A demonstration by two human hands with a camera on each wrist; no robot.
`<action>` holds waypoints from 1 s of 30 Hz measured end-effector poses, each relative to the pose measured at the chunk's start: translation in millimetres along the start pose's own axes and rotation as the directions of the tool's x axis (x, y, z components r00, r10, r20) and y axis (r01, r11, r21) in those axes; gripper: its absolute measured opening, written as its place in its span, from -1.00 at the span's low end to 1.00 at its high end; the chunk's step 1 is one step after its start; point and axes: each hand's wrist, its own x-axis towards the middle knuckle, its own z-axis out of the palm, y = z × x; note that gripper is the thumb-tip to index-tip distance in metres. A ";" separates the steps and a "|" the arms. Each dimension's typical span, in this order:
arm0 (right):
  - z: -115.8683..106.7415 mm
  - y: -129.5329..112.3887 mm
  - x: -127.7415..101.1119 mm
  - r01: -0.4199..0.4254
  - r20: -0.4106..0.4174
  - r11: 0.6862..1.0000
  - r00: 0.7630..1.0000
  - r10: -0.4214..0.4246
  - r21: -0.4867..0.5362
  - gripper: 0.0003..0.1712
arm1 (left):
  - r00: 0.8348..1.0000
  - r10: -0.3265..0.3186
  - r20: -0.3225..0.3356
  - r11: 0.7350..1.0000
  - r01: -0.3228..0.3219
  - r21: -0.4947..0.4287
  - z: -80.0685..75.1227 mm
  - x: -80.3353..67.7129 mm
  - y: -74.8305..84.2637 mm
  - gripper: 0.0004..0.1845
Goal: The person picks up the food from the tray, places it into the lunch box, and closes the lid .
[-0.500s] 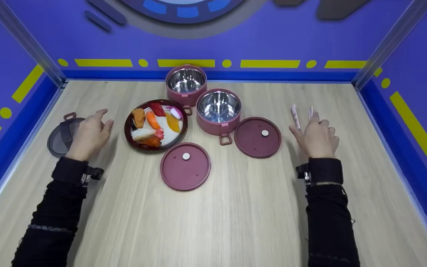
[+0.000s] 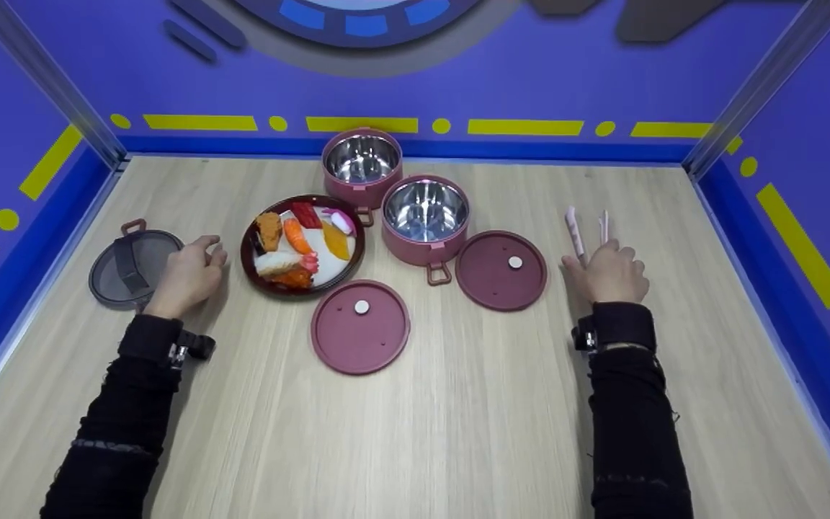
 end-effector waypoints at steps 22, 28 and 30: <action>14.1 10.5 18.2 -0.008 -0.109 1.000 0.994 0.007 -0.002 -0.31 | 0.997 -0.019 0.081 1.000 0.019 0.001 8.5 1.7 2.2 -0.46; 13.0 8.9 17.9 -0.018 -0.107 1.000 0.994 0.019 0.008 -0.29 | 0.996 0.004 0.085 1.000 -0.004 0.002 8.4 0.8 2.8 -0.48; 12.9 8.4 17.7 -0.027 -0.105 1.000 0.994 0.028 0.008 -0.26 | 0.996 0.012 0.091 1.000 -0.011 -0.010 9.0 1.0 3.2 -0.50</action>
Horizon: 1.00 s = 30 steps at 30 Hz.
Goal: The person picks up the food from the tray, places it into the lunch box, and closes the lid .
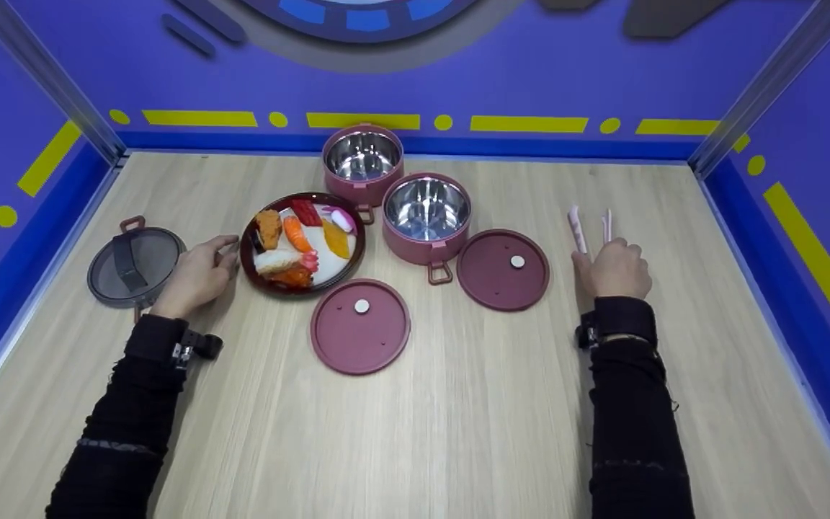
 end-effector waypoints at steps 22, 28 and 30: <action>1.5 0.5 3.8 0.003 -0.003 1.000 1.000 -0.003 0.005 -0.32 | 1.000 0.011 0.004 0.999 -0.010 -0.048 1.3 0.0 5.8 -0.54; 0.5 1.4 4.8 0.004 0.002 1.000 1.000 -0.005 0.015 -0.30 | 1.000 0.004 0.008 0.998 -0.004 -0.060 2.5 1.0 5.8 -0.54; 1.1 2.1 4.8 0.009 0.006 1.000 1.000 -0.009 0.015 -0.28 | 1.000 0.003 0.015 0.998 -0.002 -0.061 3.7 1.0 5.8 -0.54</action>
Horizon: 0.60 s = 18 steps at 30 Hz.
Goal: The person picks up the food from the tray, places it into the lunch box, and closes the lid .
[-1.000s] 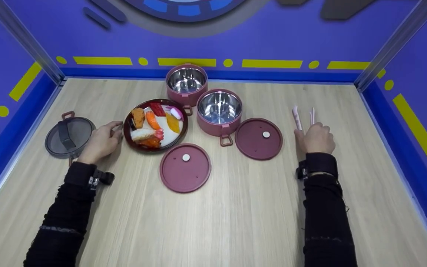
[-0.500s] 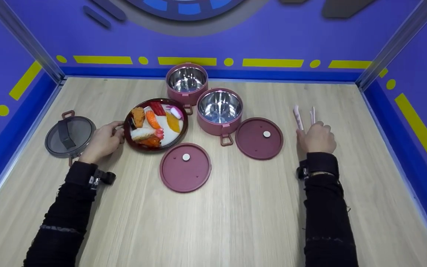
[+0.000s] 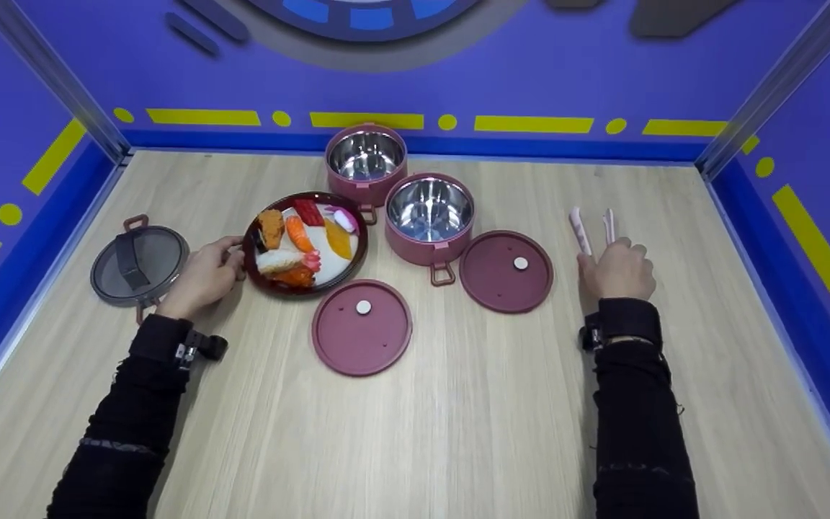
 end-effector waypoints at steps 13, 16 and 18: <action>1.6 -1.8 2.2 0.022 -0.001 1.000 1.000 -0.022 0.000 -0.28 | 1.000 0.003 0.010 1.000 -0.003 -0.024 1.5 -0.2 0.2 -0.53; 1.1 -1.5 2.7 0.026 0.017 1.000 1.000 -0.026 0.011 -0.28 | 1.000 0.002 0.011 1.000 -0.002 -0.030 1.6 0.3 -0.2 -0.53; 0.3 -1.4 2.8 0.032 0.031 0.999 0.999 -0.033 0.017 -0.27 | 1.000 0.001 0.010 0.999 -0.001 -0.034 1.7 0.5 -0.7 -0.53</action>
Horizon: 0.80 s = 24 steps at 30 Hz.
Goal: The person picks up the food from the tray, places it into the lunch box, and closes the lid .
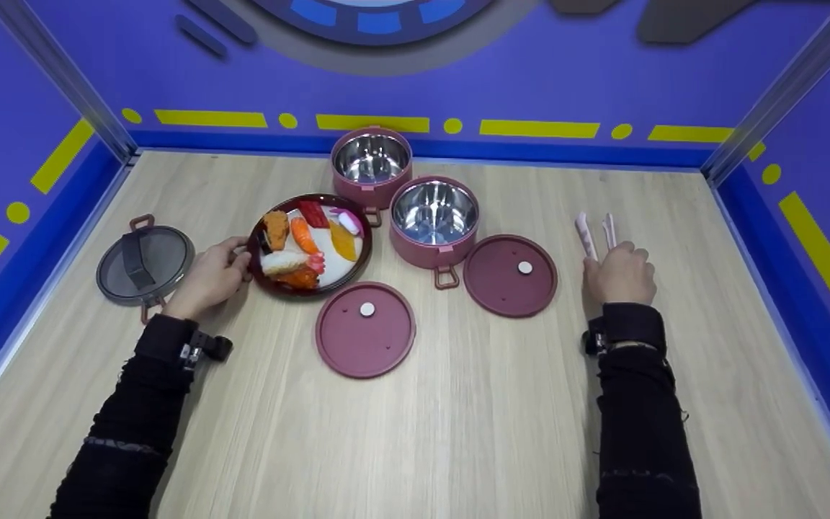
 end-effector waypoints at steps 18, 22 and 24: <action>0.6 -0.4 0.6 -0.005 0.023 0.998 1.000 0.004 0.067 -0.29 | 1.000 -0.003 0.006 1.000 0.003 0.001 0.1 0.5 -0.5 -0.51; 1.9 -2.1 -0.4 0.013 0.006 0.998 1.000 -0.013 0.067 -0.31 | 1.000 -0.007 -0.002 1.000 0.007 0.008 0.7 0.0 -0.6 -0.52; 2.8 -2.2 -0.6 0.013 0.010 0.998 1.000 -0.013 0.067 -0.30 | 1.000 -0.009 -0.004 1.000 0.009 0.009 0.9 -0.1 -0.9 -0.52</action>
